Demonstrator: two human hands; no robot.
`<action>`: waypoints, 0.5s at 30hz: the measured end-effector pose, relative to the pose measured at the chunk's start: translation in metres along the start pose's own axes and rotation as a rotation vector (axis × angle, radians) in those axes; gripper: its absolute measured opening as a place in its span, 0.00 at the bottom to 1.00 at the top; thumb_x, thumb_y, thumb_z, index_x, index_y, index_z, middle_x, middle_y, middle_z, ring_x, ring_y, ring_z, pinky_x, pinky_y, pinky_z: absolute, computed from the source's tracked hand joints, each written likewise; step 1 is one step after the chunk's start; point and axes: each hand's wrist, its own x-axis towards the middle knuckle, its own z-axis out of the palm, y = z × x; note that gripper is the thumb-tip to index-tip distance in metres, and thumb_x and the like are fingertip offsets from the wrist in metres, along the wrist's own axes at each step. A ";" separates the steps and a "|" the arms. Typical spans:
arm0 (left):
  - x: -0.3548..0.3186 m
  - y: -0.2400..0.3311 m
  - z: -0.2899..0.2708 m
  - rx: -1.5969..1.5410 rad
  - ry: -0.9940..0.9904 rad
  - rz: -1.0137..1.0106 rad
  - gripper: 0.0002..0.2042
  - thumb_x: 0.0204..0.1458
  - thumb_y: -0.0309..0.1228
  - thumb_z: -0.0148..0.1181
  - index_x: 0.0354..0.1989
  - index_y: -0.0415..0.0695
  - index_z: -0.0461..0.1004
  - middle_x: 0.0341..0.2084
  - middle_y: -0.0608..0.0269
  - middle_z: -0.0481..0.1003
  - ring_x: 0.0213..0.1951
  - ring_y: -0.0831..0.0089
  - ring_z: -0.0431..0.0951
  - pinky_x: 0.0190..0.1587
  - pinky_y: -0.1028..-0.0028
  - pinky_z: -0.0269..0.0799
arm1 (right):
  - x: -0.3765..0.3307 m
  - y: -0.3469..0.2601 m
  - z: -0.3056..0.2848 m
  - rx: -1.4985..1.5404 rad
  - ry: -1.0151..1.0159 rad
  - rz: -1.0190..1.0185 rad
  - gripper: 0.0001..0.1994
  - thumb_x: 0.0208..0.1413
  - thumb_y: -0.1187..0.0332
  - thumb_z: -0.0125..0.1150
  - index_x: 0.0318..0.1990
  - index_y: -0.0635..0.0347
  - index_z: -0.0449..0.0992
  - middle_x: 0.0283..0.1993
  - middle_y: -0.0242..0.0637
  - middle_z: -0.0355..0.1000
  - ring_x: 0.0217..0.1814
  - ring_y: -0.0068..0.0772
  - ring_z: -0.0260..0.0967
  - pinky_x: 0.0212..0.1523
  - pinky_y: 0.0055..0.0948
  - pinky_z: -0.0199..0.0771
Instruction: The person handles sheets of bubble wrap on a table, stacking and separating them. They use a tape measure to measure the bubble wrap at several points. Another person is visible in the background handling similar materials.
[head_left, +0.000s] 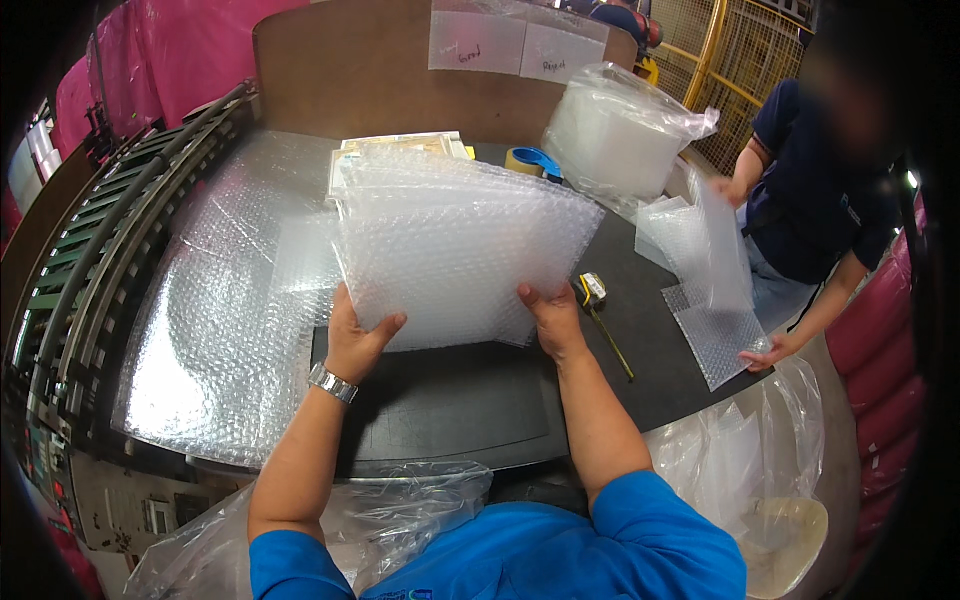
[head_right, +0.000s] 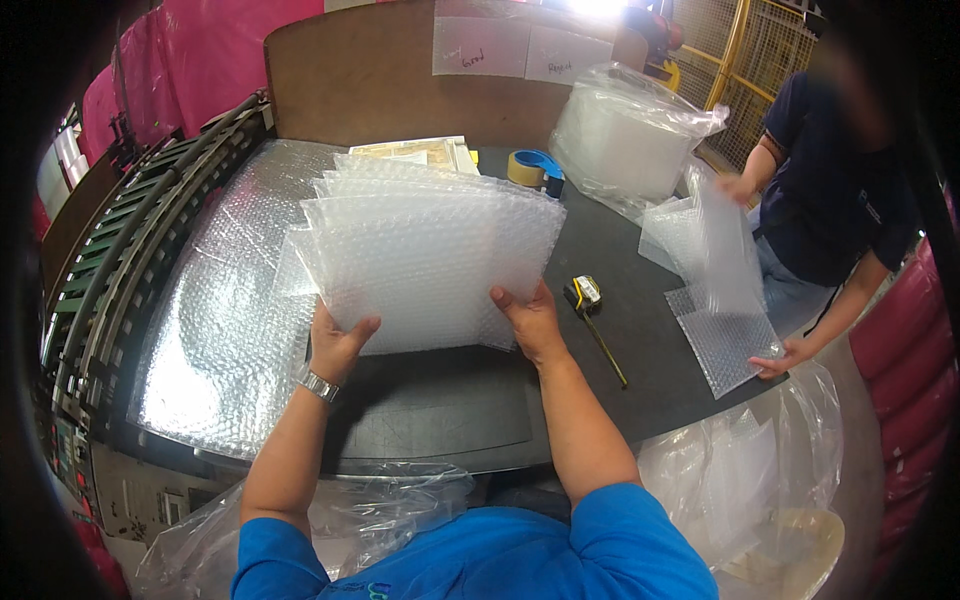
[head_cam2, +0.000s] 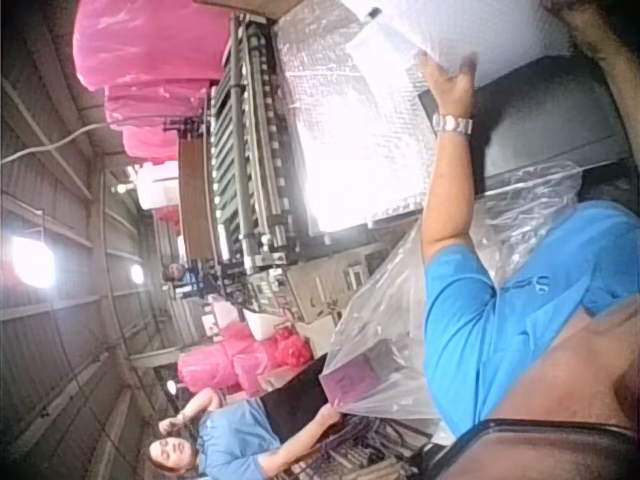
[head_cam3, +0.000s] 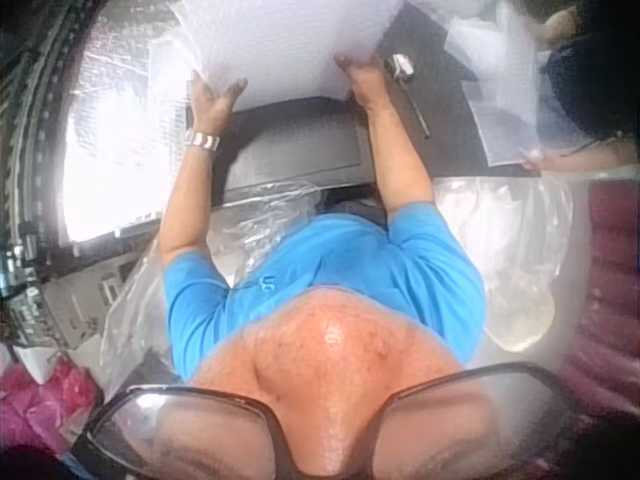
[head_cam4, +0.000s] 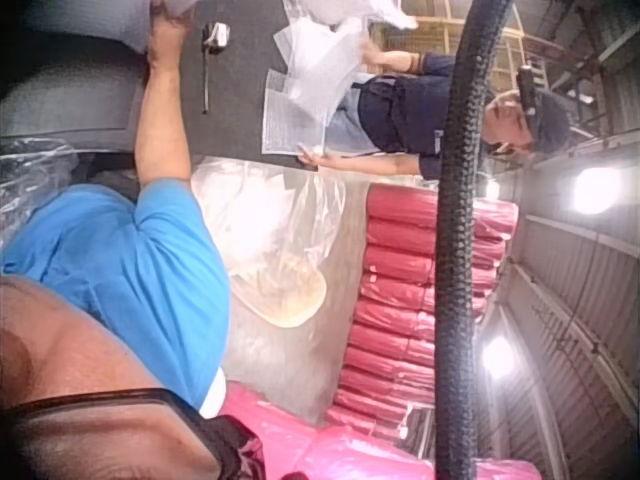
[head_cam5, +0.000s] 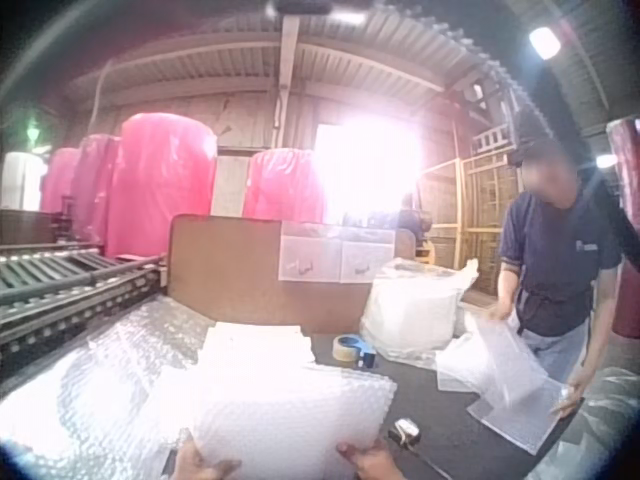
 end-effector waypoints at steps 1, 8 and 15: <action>0.000 0.000 -0.001 -0.077 -0.027 -0.018 0.18 0.40 0.33 0.62 0.40 0.39 0.69 0.34 0.60 0.67 0.37 0.68 0.67 0.41 0.70 0.64 | 0.001 0.001 -0.002 -0.004 -0.004 0.001 0.23 0.44 0.63 0.64 0.48 0.59 0.65 0.44 0.31 0.67 0.47 0.25 0.61 0.50 0.25 0.58; 0.004 -0.025 -0.019 -0.492 0.149 -0.233 0.11 0.48 0.26 0.52 0.41 0.40 0.66 0.35 0.60 0.69 0.37 0.76 0.70 0.38 0.77 0.67 | 0.003 0.003 0.004 0.050 -0.062 -0.002 0.23 0.47 0.66 0.61 0.51 0.59 0.63 0.46 0.32 0.67 0.48 0.26 0.61 0.51 0.26 0.58; 0.009 0.006 -0.004 -0.382 0.191 -0.233 0.11 0.50 0.28 0.51 0.41 0.42 0.63 0.34 0.63 0.69 0.34 0.78 0.69 0.35 0.79 0.68 | 0.003 0.002 0.000 0.025 -0.106 0.015 0.22 0.49 0.68 0.58 0.52 0.59 0.61 0.48 0.33 0.64 0.50 0.26 0.59 0.53 0.27 0.56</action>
